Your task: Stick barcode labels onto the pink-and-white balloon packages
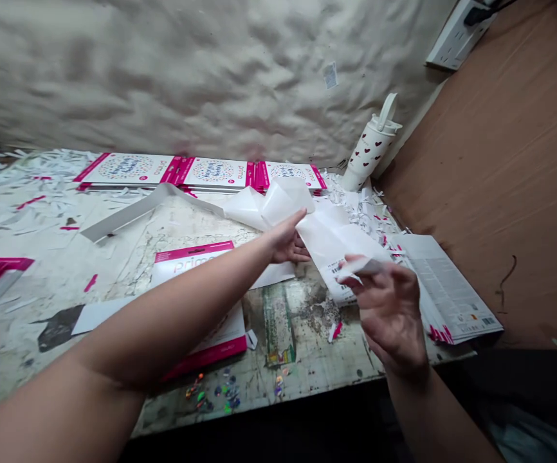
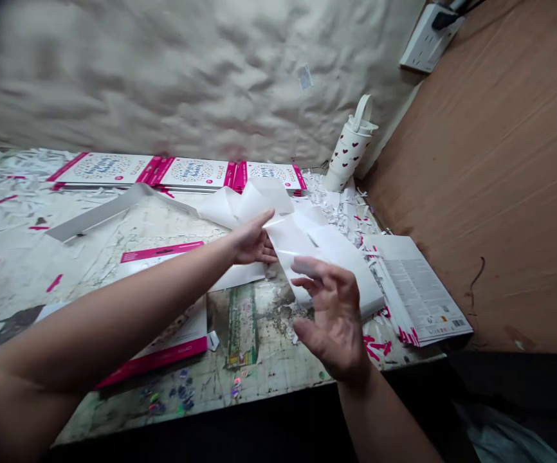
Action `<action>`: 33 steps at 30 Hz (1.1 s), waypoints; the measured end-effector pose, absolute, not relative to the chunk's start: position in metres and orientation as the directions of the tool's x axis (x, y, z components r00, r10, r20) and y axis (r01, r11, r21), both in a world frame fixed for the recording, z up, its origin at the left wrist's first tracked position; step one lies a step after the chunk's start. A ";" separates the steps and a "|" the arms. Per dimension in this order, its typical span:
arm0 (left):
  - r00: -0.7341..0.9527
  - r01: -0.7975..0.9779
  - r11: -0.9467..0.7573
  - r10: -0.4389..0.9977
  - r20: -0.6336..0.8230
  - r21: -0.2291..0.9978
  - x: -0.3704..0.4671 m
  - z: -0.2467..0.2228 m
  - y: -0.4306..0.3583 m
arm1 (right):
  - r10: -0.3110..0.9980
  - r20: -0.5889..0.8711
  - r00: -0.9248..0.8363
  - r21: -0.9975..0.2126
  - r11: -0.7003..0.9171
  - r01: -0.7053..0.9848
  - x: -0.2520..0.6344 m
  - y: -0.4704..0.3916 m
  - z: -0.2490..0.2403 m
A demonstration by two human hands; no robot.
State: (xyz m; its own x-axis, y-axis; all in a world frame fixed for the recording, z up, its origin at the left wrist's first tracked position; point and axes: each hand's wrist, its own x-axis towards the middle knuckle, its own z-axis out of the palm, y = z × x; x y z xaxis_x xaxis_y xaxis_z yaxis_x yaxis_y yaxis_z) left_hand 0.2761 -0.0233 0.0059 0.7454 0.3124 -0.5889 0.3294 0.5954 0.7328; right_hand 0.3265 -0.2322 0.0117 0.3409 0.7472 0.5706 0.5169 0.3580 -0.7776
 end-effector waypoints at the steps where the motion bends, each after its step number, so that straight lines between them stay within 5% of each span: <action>1: 0.740 0.428 0.441 0.329 -0.586 0.789 0.262 0.015 -0.014 | 0.775 0.510 0.373 -0.830 0.329 0.451 0.320 -0.226 0.010; 3: 0.743 0.584 -0.071 0.448 -0.497 0.808 0.220 0.037 0.003 | 0.849 0.395 0.351 -0.854 0.198 0.481 0.312 -0.207 0.003; 4: 0.747 0.618 -0.334 0.531 -0.400 0.712 0.194 0.047 0.010 | 0.888 0.338 0.313 -0.834 0.129 0.536 0.310 -0.195 -0.002; 7: 0.705 0.709 -0.679 0.666 -0.244 0.191 0.105 0.062 0.024 | 0.974 0.200 0.107 -0.712 0.070 0.699 0.310 -0.156 -0.016; 10: 0.615 0.767 -0.638 0.701 -0.361 0.069 0.028 0.045 0.029 | 0.999 0.051 -0.011 -0.597 0.039 0.801 0.312 -0.121 -0.024; 17: 0.444 0.896 -0.363 0.745 -0.499 0.255 -0.033 0.001 0.022 | 0.954 -0.279 0.105 -0.582 -0.255 0.772 0.317 -0.102 -0.028; 22: 0.408 0.912 -0.295 0.725 -0.555 0.286 -0.041 0.008 0.024 | 0.934 -0.276 0.227 -0.654 -0.355 0.667 0.316 -0.108 -0.028; 28: 0.454 0.833 0.016 0.552 -0.699 0.554 -0.060 0.012 0.031 | 0.921 -0.279 0.271 -0.682 -0.389 0.620 0.315 -0.115 -0.017; 33: 0.593 0.637 0.181 0.506 -0.627 0.749 -0.036 0.023 0.025 | 0.956 -0.029 0.292 -0.574 -0.255 0.778 0.273 -0.121 0.014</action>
